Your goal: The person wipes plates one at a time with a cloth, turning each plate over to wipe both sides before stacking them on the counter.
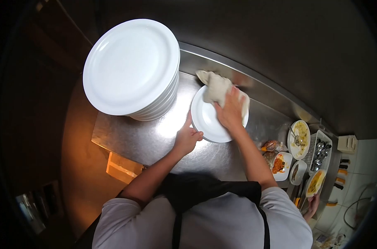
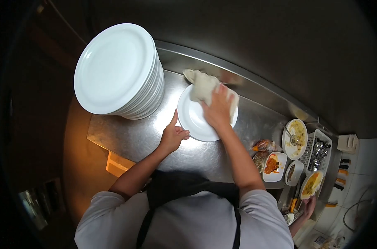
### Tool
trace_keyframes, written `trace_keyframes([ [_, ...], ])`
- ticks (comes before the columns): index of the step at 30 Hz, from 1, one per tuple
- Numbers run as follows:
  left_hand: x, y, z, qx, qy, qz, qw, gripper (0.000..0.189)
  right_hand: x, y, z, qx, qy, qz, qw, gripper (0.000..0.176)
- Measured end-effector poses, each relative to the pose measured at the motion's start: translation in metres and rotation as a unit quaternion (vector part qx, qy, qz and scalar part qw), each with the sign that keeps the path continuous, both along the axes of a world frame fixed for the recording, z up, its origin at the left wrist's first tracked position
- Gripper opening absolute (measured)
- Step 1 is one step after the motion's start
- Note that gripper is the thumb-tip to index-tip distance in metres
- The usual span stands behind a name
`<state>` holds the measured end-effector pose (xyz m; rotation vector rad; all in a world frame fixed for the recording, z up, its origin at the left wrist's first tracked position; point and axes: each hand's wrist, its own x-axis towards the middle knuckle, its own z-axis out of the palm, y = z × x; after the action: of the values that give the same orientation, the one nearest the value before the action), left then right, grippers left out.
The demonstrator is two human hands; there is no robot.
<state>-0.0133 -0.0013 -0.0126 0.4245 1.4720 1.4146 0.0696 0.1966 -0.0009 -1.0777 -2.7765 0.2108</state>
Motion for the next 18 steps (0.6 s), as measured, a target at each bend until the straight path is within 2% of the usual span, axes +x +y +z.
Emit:
trace_keyframes([
  [3,0.001,0.001,-0.002,-0.006,-0.026,0.016,1.0,0.078,-0.037,-0.032,-0.003,-0.069,0.078,0.121,0.987,0.07],
  [5,0.0,0.004,-0.021,-0.003,-0.064,0.03,0.997,0.064,-0.024,-0.058,-0.013,-0.141,0.13,0.196,0.962,0.064],
  [6,0.001,0.003,-0.035,0.045,0.051,0.039,0.997,0.061,-0.009,-0.074,-0.015,-0.189,0.163,0.225,0.942,0.06],
  [8,0.005,-0.003,-0.06,0.14,0.273,0.06,0.95,0.053,0.026,-0.086,0.019,-0.321,0.12,0.197,0.919,0.056],
  [9,-0.001,-0.012,-0.058,0.1,0.249,0.015,0.963,0.047,0.045,-0.085,0.032,-0.386,0.097,0.18,0.899,0.054],
  [12,-0.013,-0.002,-0.038,0.037,0.153,0.057,0.986,0.049,0.103,-0.054,0.013,-0.166,0.06,0.148,0.973,0.056],
  [13,-0.014,0.003,-0.018,-0.028,0.247,0.092,0.964,0.056,0.112,-0.042,0.01,-0.076,0.066,0.113,0.988,0.057],
  [14,-0.02,0.009,-0.02,-0.023,0.287,0.098,0.953,0.057,0.113,-0.03,0.007,0.014,0.071,0.078,0.994,0.058],
  [16,-0.032,0.025,0.004,-0.062,0.385,0.028,0.921,0.049,0.099,-0.007,-0.012,0.03,0.138,-0.036,0.989,0.059],
  [18,-0.037,0.039,0.008,-0.086,0.373,0.043,0.923,0.038,0.087,0.004,-0.007,0.014,0.183,-0.12,0.976,0.058],
])
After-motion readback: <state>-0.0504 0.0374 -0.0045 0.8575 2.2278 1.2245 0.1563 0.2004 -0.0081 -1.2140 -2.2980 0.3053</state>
